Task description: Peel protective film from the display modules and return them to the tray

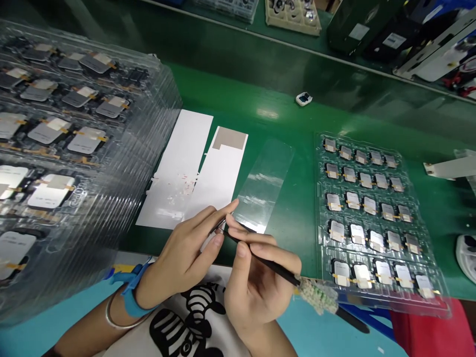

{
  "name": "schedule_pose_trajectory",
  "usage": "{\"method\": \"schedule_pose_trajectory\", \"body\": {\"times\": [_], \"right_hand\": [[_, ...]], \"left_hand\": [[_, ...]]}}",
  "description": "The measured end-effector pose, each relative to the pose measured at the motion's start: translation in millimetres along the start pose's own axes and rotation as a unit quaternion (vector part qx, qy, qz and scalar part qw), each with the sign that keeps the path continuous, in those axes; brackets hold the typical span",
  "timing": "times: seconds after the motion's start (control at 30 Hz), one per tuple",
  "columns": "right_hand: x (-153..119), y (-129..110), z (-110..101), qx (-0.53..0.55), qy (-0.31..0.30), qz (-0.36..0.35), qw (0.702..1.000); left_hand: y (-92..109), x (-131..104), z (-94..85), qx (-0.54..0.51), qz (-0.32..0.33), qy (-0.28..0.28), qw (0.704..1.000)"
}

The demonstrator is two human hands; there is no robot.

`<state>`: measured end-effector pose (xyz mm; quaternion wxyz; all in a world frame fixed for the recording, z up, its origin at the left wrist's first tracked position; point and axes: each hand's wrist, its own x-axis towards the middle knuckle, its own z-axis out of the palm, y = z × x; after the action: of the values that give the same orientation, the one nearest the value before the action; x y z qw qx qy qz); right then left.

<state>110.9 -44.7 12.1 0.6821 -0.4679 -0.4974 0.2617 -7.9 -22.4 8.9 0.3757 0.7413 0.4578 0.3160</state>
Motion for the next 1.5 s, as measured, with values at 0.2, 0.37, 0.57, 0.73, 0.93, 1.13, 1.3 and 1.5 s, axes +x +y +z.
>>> {"method": "schedule_pose_trajectory", "body": {"times": [0.2,0.37,0.57,0.73,0.93,1.13,1.3,1.5], "right_hand": [[0.3,1.3,-0.3,-0.016,-0.006,-0.004,1.0],[0.0,2.6,0.7,-0.008,-0.012,-0.008,1.0],[-0.6,4.2,-1.3,-0.007,-0.013,-0.014,1.0],[-1.0,5.3,-2.7,-0.002,-0.037,-0.019,0.999],[1.6,7.7,-2.2,-0.002,-0.038,-0.048,0.998],[2.9,7.1,-1.1,0.019,-0.015,-0.047,0.999],[0.6,5.8,-2.4,0.013,-0.032,-0.037,0.999],[0.6,5.4,-2.3,0.009,-0.036,-0.049,0.998]], "left_hand": [[-3.6,-1.5,0.6,-0.005,0.004,0.001,1.0],[-4.0,-0.2,0.6,0.003,0.0,0.006,1.0],[-2.7,0.8,0.0,0.0,-0.006,0.002,1.0],[-4.9,0.1,-0.6,-0.019,0.0,0.001,1.0],[-4.4,-1.4,-2.4,-0.018,-0.002,-0.003,1.0],[-3.2,0.0,-1.6,0.02,-0.003,0.003,1.0],[-3.4,1.1,0.1,0.046,0.004,0.01,0.999],[-1.4,0.5,-1.0,0.056,0.002,0.007,0.998]]}}
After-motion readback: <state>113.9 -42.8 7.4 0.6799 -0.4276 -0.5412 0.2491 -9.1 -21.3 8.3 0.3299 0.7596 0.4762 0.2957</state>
